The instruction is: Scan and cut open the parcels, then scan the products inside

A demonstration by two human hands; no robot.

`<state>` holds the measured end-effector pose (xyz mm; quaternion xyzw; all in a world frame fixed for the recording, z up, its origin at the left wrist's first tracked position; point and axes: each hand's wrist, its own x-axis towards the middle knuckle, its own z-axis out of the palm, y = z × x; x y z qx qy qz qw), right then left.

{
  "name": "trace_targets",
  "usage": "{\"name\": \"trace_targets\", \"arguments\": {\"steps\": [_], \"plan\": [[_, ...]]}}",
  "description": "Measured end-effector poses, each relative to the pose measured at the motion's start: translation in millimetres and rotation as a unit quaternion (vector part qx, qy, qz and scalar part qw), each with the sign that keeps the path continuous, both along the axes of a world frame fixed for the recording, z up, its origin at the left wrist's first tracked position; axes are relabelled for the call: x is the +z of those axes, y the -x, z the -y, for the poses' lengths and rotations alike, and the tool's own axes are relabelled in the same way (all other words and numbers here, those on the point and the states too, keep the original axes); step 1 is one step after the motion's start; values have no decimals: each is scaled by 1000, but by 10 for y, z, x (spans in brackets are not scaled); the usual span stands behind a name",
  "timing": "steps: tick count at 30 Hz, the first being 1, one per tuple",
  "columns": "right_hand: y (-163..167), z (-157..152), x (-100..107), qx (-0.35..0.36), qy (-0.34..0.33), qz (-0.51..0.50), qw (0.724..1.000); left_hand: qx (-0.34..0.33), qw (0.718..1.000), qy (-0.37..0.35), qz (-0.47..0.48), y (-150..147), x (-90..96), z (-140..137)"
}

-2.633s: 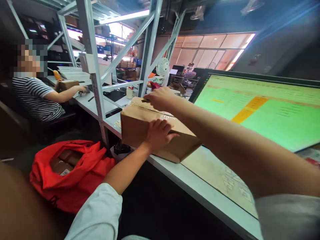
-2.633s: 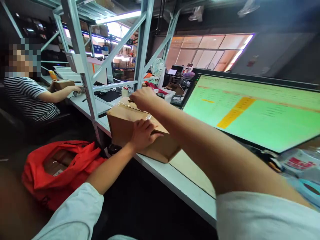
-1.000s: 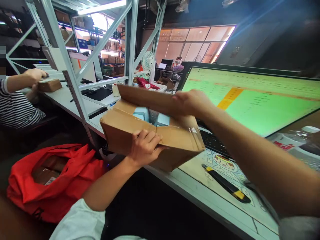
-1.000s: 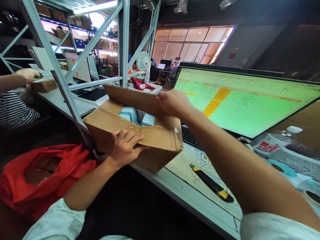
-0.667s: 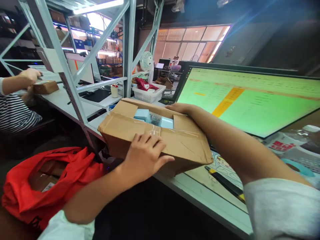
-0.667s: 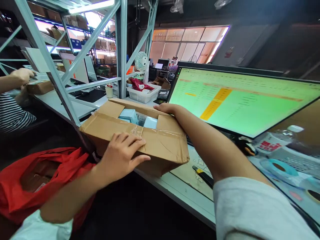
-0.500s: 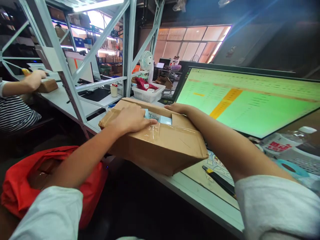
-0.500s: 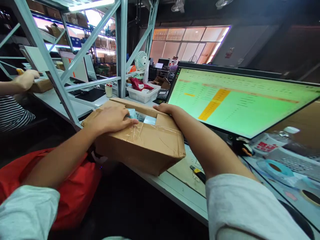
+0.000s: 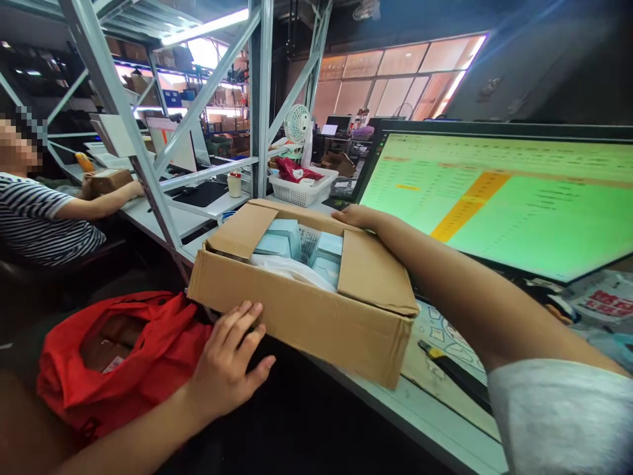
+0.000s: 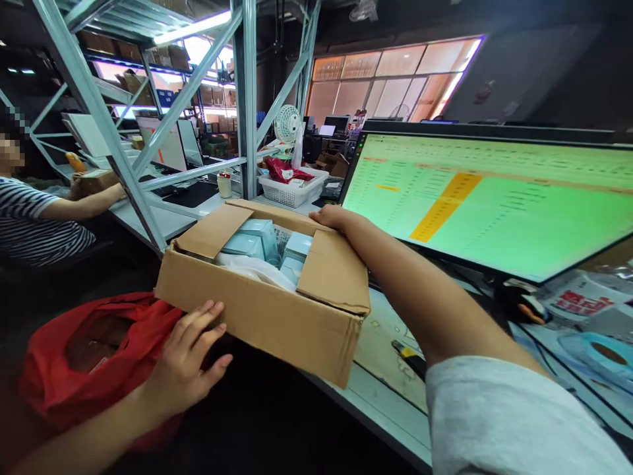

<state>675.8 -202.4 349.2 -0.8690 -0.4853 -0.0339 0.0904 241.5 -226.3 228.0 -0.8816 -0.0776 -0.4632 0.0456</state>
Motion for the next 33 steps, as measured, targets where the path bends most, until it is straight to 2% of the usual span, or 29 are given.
{"name": "trace_targets", "arguments": {"steps": [1, 2, 3, 5, 7, 9, 11, 12, 14, 15, 17, 19, 21, 24, 26, 28, 31, 33], "plan": [[40, 8, 51, 2, -17, 9, 1000, 4, 1000, -4, -26, 34, -35, 3], [96, 32, 122, 6, -43, 24, 999, 0, 999, -8, -53, 61, 11, -21], [171, 73, 212, 12, -78, 42, 996, -12, 997, -5, -82, 79, 137, -72], [382, 202, 418, 38, -153, 80, 984, -53, 987, 32, -151, 71, 577, -244], [667, 382, 582, 104, -193, 89, 972, -95, 962, 95, -237, -34, 1107, -484], [977, 594, 629, 196, -173, 61, 963, -118, 927, 131, -330, -259, 1523, -747], [1238, 819, 559, 279, -107, 23, 954, -112, 878, 144, -442, -563, 1713, -979], [1330, 931, 504, 313, -70, 8, 947, -99, 855, 140, -490, -716, 1728, -1071], [1425, 1153, 419, 358, -32, -8, 933, -69, 842, 105, -524, -953, 1667, -1205], [1435, 1264, 409, 366, -37, -10, 930, -62, 853, 84, -511, -1019, 1628, -1257], [1410, 1493, 463, 336, -82, -4, 938, -73, 891, 57, -445, -1021, 1603, -1377], [1365, 1741, 570, 265, -133, 7, 955, -94, 923, 56, -370, -862, 1668, -1578], [1318, 2009, 640, 188, -167, 30, 968, -96, 943, 58, -313, -592, 1764, -1877], [1214, 2417, 543, 114, -209, 78, 968, -68, 953, 75, -285, -145, 1751, -2373], [1119, 2658, 342, 89, -230, 91, 965, -57, 959, 105, -259, 72, 1561, -2603], [1034, 2842, 72, 61, -238, 80, 966, -59, 967, 121, -216, 178, 1261, -2701], [1002, 2981, -389, 1, -245, 27, 969, -88, 967, 155, -180, 191, 775, -2660], [1057, 2987, -695, -31, -260, -15, 965, -119, 957, 209, -165, 182, 506, -2585]]}}
